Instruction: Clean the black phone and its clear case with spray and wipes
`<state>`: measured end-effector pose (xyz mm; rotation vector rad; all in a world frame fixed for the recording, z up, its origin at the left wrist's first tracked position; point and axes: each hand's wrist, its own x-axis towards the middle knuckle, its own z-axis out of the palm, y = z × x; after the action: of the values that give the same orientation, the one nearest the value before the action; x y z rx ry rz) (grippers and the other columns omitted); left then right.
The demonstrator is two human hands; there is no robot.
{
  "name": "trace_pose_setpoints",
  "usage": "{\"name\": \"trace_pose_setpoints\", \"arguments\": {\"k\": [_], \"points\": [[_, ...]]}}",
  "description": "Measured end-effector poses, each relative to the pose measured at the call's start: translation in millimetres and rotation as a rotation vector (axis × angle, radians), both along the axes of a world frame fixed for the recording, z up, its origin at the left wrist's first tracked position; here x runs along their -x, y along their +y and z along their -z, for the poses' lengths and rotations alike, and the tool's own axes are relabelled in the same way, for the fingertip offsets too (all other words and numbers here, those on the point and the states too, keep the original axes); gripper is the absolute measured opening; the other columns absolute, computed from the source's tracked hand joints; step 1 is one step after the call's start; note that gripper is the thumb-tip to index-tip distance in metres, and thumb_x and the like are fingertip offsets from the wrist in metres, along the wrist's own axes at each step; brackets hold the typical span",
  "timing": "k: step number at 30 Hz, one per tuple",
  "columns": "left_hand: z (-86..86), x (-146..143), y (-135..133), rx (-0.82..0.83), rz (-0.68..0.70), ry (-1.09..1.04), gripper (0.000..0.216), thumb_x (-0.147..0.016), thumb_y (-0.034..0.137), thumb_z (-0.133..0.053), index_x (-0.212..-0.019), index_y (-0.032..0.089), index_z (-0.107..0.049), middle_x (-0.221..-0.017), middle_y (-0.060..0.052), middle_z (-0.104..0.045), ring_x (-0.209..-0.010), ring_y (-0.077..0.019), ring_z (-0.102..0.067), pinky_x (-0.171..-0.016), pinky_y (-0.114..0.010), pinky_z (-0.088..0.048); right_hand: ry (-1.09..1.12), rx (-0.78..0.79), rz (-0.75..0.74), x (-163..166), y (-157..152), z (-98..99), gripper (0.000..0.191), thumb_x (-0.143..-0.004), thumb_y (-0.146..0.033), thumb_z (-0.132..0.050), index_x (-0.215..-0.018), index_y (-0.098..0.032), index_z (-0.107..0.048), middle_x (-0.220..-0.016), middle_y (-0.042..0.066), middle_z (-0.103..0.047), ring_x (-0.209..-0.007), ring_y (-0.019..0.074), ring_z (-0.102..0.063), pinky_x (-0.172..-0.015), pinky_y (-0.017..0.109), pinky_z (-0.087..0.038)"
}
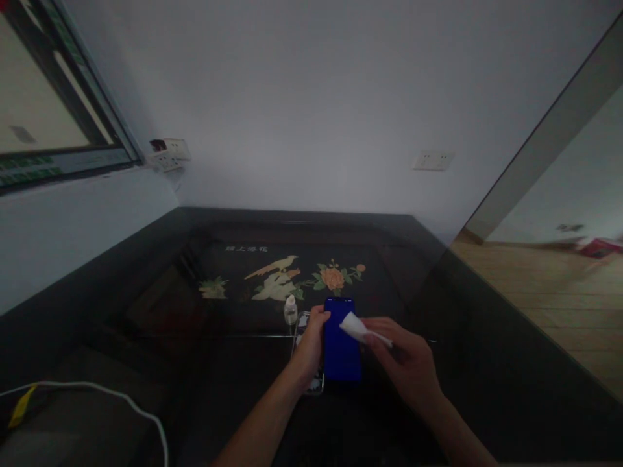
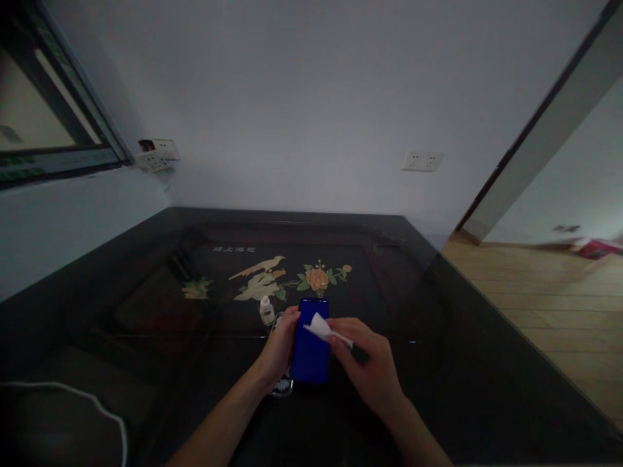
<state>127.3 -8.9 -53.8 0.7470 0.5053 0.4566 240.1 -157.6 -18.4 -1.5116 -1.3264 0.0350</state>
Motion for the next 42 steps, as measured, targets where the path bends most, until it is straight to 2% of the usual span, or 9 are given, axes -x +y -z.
{"name": "trace_pose_setpoints", "arguments": {"k": [3,6,16,23,28,32,35,38,42], "points": [[-4.1,3.2,-2.3,0.029,0.076,-0.011,0.045,-0.079,0.050,-0.069,-0.112,0.024,-0.052,-0.103,-0.003,-0.067,-0.090,-0.0237,-0.067,-0.076,-0.036,-0.056,-0.016,-0.020,0.166,-15.4,13.4,-8.0,0.016,-0.096,-0.023,-0.065,-0.106,-0.026,-0.077,-0.109,0.004,-0.078,-0.100,0.0220,-0.074,-0.091,0.036,-0.059],[-7.6,5.0,-3.7,0.020,0.092,-0.013,0.043,-0.081,0.050,-0.068,-0.111,0.025,-0.052,-0.107,-0.004,-0.066,-0.093,-0.0246,-0.067,-0.076,-0.037,-0.057,-0.080,-0.033,0.179,-25.3,27.9,-11.6,0.017,-0.096,-0.024,-0.065,-0.107,-0.026,-0.078,-0.111,0.004,-0.078,-0.103,0.0224,-0.073,-0.095,0.037,-0.058],[9.9,-4.2,1.4,-0.068,-0.059,-0.050,0.044,-0.074,0.051,-0.074,-0.100,0.020,-0.057,-0.089,0.001,-0.064,-0.093,-0.0208,-0.062,-0.089,-0.031,-0.047,-0.491,0.094,-0.126,-13.3,27.1,12.4,0.033,-0.095,-0.018,-0.065,-0.125,-0.030,-0.070,-0.122,0.004,-0.076,-0.118,0.0224,-0.069,-0.110,0.049,-0.049],[6.9,-3.7,2.0,-0.068,-0.070,0.019,0.050,-0.076,0.059,-0.068,-0.103,0.020,-0.054,-0.086,0.001,-0.062,-0.076,-0.0168,-0.059,-0.077,-0.031,-0.049,-0.556,0.236,-0.345,17.4,-12.5,-2.4,0.032,-0.093,-0.016,-0.066,-0.123,-0.026,-0.070,-0.120,0.002,-0.076,-0.120,0.0202,-0.068,-0.115,0.044,-0.044],[1.1,-2.7,-2.0,0.012,0.038,0.023,0.053,-0.077,0.062,-0.066,-0.109,0.024,-0.048,-0.084,0.001,-0.063,-0.071,-0.0222,-0.065,-0.071,-0.039,-0.054,-0.451,0.225,-0.424,27.2,-27.3,-17.1,0.035,-0.091,-0.016,-0.069,-0.123,-0.029,-0.068,-0.111,0.000,-0.079,-0.116,0.0191,-0.069,-0.114,0.043,-0.047],[6.3,-1.7,0.0,-0.070,-0.048,0.036,0.047,-0.078,0.057,-0.069,-0.105,0.021,-0.055,-0.084,0.001,-0.062,-0.075,-0.0174,-0.063,-0.075,-0.031,-0.052,-0.301,0.068,-0.292,13.8,-20.7,-25.3,0.033,-0.090,-0.012,-0.068,-0.119,-0.028,-0.071,-0.111,0.004,-0.078,-0.106,0.0222,-0.073,-0.097,0.042,-0.059],[6.1,-0.3,0.9,-0.037,0.006,0.016,0.046,-0.081,0.058,-0.068,-0.106,0.022,-0.055,-0.086,0.001,-0.063,-0.078,-0.0180,-0.064,-0.075,-0.031,-0.052,-0.214,0.000,-0.077,-4.0,-6.6,-27.8,0.023,-0.092,-0.017,-0.067,-0.111,-0.026,-0.075,-0.108,0.007,-0.078,-0.100,0.0249,-0.075,-0.085,0.040,-0.063],[-0.2,1.6,-0.7,0.036,0.085,-0.018,0.046,-0.083,0.059,-0.066,-0.110,0.024,-0.053,-0.091,-0.001,-0.065,-0.077,-0.0208,-0.067,-0.073,-0.035,-0.054,-0.172,-0.041,0.125,-20.0,11.6,-24.9,0.016,-0.094,-0.022,-0.066,-0.105,-0.025,-0.077,-0.106,0.007,-0.079,-0.097,0.0246,-0.075,-0.086,0.041,-0.063],[-5.2,2.7,-1.9,0.042,0.093,-0.018,0.046,-0.082,0.058,-0.067,-0.111,0.024,-0.052,-0.093,-0.002,-0.065,-0.079,-0.0226,-0.068,-0.072,-0.037,-0.055,-0.203,-0.034,0.123,-31.9,31.9,-10.7,0.021,-0.098,-0.026,-0.062,-0.112,-0.026,-0.077,-0.113,0.007,-0.078,-0.104,0.0249,-0.073,-0.093,0.045,-0.061]]}}
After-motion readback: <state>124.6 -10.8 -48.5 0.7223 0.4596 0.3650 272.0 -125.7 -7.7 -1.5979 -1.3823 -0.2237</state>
